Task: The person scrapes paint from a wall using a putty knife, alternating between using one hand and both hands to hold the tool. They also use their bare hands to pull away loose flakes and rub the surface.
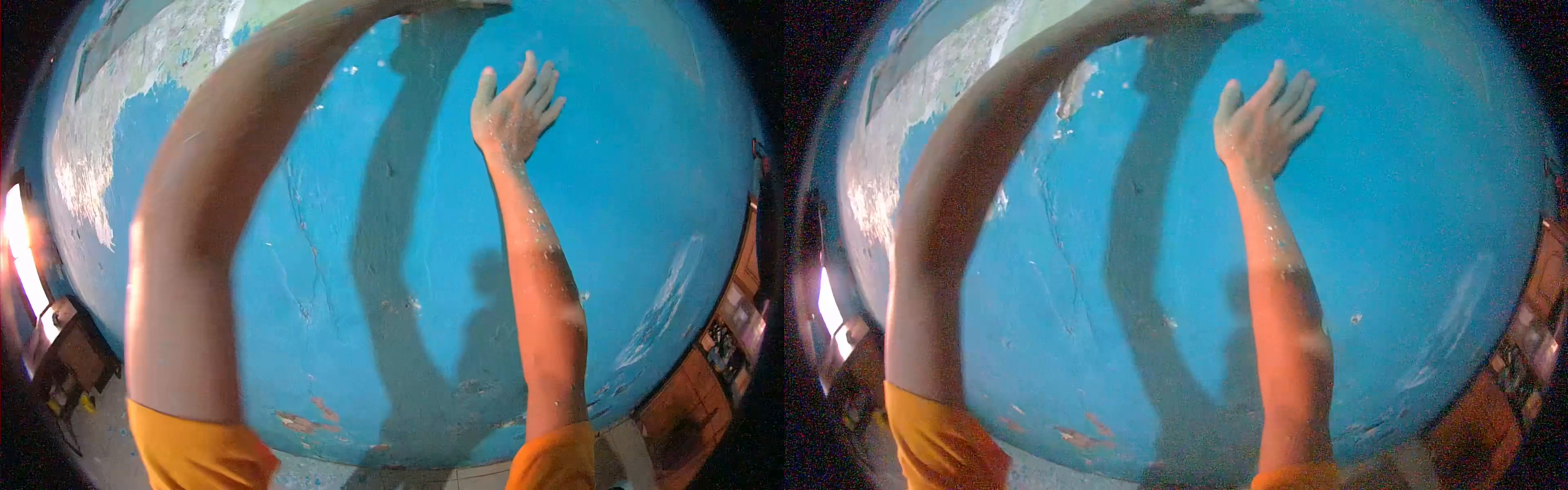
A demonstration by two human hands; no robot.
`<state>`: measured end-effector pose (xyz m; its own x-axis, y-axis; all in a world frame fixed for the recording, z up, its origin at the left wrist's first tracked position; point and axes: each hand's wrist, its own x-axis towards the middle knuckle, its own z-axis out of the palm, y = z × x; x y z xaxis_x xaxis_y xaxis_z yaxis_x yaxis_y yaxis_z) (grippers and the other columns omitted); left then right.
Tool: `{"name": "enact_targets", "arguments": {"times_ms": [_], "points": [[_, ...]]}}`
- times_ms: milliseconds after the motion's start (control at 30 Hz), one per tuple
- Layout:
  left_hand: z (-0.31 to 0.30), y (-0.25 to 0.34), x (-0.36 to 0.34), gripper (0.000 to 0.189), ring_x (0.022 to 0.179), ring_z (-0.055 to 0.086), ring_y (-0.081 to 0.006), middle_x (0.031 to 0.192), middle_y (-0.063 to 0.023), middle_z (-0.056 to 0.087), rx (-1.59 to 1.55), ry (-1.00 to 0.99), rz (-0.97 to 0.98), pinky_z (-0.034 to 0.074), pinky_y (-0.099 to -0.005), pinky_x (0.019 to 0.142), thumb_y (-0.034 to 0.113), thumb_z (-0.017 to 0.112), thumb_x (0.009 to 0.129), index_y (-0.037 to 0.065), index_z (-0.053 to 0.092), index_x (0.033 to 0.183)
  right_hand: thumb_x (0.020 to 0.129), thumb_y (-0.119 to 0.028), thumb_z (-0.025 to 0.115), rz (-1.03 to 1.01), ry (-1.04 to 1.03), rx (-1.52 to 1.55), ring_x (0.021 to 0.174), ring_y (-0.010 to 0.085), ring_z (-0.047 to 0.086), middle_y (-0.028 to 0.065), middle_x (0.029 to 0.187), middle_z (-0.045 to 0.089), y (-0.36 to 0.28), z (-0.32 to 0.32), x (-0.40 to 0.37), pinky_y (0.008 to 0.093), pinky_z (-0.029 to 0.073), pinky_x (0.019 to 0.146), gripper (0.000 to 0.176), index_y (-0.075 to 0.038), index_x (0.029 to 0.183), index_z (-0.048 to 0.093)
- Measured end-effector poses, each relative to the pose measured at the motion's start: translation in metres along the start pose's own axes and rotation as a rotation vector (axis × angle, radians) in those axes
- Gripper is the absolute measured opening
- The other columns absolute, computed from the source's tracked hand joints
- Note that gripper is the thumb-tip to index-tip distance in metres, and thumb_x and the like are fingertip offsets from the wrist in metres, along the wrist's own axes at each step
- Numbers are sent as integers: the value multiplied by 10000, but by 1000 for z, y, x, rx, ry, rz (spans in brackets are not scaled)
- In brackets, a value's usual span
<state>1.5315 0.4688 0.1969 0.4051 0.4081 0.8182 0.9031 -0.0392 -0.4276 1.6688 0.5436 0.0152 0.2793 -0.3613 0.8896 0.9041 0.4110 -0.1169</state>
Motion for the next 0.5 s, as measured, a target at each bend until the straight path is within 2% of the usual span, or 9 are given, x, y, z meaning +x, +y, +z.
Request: {"name": "enact_targets", "arguments": {"times_ms": [100, 133, 167, 200, 267, 333, 367, 433, 500], "points": [[11, -28, -76, 563, 780, 687, -336, 931, -218, 682, -118, -46, 184, 538, -454, 700, 414, 508, 929, 151, 321, 1390, 906, -419, 512, 9, -1, 26, 1358, 428, 295, 307, 1400, 364, 0, -3, -2, 625, 190, 1082, 648, -1, 1372, 346], [8, -21, -90, 643, 752, 696, -322, 922, -208, 688, -157, -56, 250, 547, -450, 694, 454, 485, 954, 221, 236, 1499, 906, -419, 512, 14, 1, 17, 1358, 428, 295, 307, 1400, 364, 2, -6, -4, 625, 190, 1082, 648, -1, 1372, 346], [4, -12, -95, 664, 723, 693, -310, 878, -207, 684, -204, -41, 243, 536, -437, 678, 458, 493, 948, 174, 245, 1495, 910, -407, 507, 16, -11, 21, 1357, 426, 297, 304, 1404, 363, 1, -7, -6, 623, 185, 1087, 646, 4, 1376, 335], [-8, -2, -82, 664, 723, 693, -310, 878, -207, 684, -197, -29, 244, 536, -437, 678, 458, 493, 948, 174, 245, 1495, 914, -396, 502, 17, -10, 32, 1357, 424, 299, 300, 1407, 361, 0, -7, -2, 621, 181, 1091, 643, 10, 1380, 325], [-23, 25, -45, 407, 846, 661, -368, 949, -250, 664, -138, -48, 7, 505, -465, 716, 289, 574, 857, -45, 579, 1090, 919, -380, 499, 21, -2, 70, 1357, 422, 301, 299, 1405, 362, 0, -8, -2, 614, 180, 1096, 638, 18, 1382, 315], [-11, 17, 3, 428, 836, 657, -363, 948, -251, 662, -109, 15, 41, 501, -460, 717, 326, 568, 865, -36, 594, 1093, 923, -363, 497, 35, 24, 95, 1356, 421, 303, 298, 1402, 363, 4, -4, 4, 608, 178, 1102, 632, 26, 1384, 306], [-6, 14, 10, 470, 845, 655, -378, 952, -258, 660, -49, -20, 70, 499, -467, 725, 354, 565, 871, -24, 567, 1150, 926, -350, 495, 51, 35, 132, 1354, 419, 306, 296, 1398, 365, 3, -3, 5, 601, 178, 1107, 626, 28, 1385, 299], [-9, 22, -17, 515, 854, 652, -392, 955, -265, 658, 2, -77, 90, 497, -473, 733, 383, 562, 876, -11, 540, 1206, 929, -337, 494, 72, 21, 170, 1353, 418, 309, 295, 1394, 367, 4, -4, -1, 594, 178, 1112, 621, 31, 1386, 292], [-26, 27, -74, 681, 718, 687, -329, 876, -215, 679, -98, -218, 25, 523, -440, 674, 448, 503, 942, 140, 244, 1492, 929, -326, 498, 85, 51, 267, 1348, 421, 315, 295, 1385, 371, 7, -6, -2, 580, 181, 1121, 623, 38, 1386, 283]]}}
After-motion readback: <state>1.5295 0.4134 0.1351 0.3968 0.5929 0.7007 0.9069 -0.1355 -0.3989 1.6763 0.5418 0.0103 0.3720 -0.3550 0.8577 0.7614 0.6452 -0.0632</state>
